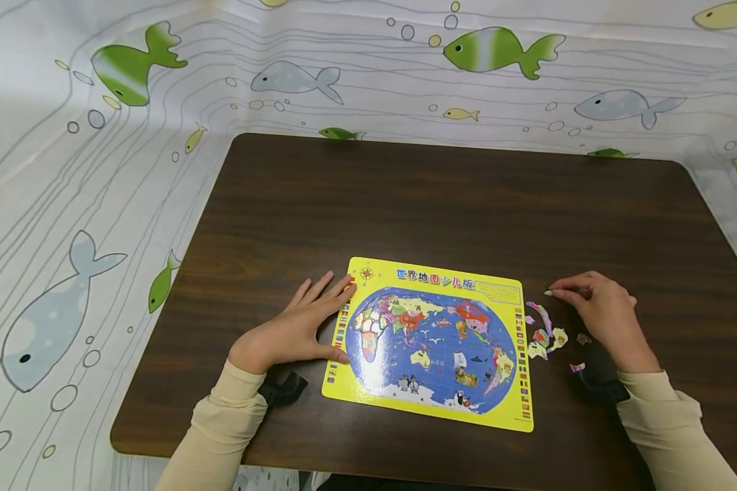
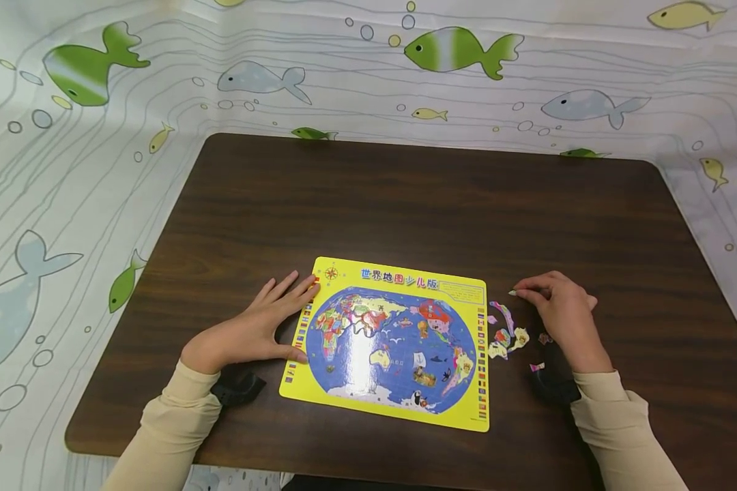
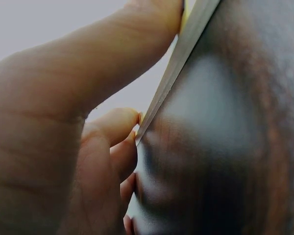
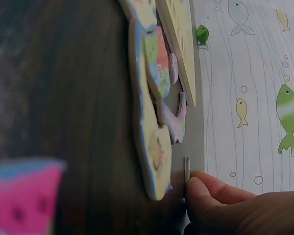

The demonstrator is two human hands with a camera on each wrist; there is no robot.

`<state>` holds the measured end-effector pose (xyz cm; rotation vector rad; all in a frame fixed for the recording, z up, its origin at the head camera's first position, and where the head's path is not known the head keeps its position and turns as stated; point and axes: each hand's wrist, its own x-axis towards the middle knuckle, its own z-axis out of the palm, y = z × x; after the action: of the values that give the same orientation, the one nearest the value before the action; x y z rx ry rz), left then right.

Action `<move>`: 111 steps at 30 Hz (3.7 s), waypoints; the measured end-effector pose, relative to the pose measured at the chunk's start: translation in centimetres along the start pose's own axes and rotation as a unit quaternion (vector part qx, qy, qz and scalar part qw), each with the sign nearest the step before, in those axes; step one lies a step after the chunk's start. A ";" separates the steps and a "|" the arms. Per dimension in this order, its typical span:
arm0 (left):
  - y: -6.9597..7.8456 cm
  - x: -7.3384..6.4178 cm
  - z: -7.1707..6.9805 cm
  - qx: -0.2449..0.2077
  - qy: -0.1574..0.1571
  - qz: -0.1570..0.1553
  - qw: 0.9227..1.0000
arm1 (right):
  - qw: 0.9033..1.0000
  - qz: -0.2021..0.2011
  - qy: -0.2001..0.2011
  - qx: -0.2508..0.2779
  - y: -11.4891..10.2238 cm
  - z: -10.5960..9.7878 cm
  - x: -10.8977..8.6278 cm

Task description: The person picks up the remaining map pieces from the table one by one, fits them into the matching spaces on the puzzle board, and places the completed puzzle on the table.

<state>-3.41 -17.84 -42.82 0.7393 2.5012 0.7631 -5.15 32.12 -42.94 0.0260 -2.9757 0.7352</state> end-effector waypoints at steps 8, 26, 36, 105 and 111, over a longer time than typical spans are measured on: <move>0.0 0.0 -0.3 0.001 0.004 0.002 1.000 | 1.000 0.010 0.005 0.009 -0.1 -0.3 0.3; -0.1 -0.1 -0.1 0.002 0.002 0.003 1.000 | 0.998 0.048 0.001 0.036 0.1 0.0 -0.1; -0.1 0.0 0.0 -0.001 0.001 -0.001 1.000 | 0.999 0.034 0.018 0.033 0.0 0.1 -0.1; 0.1 -0.1 -0.1 0.007 0.003 0.003 1.000 | 0.957 0.092 -0.204 0.186 -4.2 -2.0 -0.8; 0.1 -0.1 -0.1 0.007 0.005 0.003 1.000 | 0.949 0.080 -0.234 0.195 -5.6 -1.4 -1.4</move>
<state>-3.35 -17.88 -42.67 0.7495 2.5162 0.7541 -3.48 27.82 -39.25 -0.0221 -3.2244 1.5258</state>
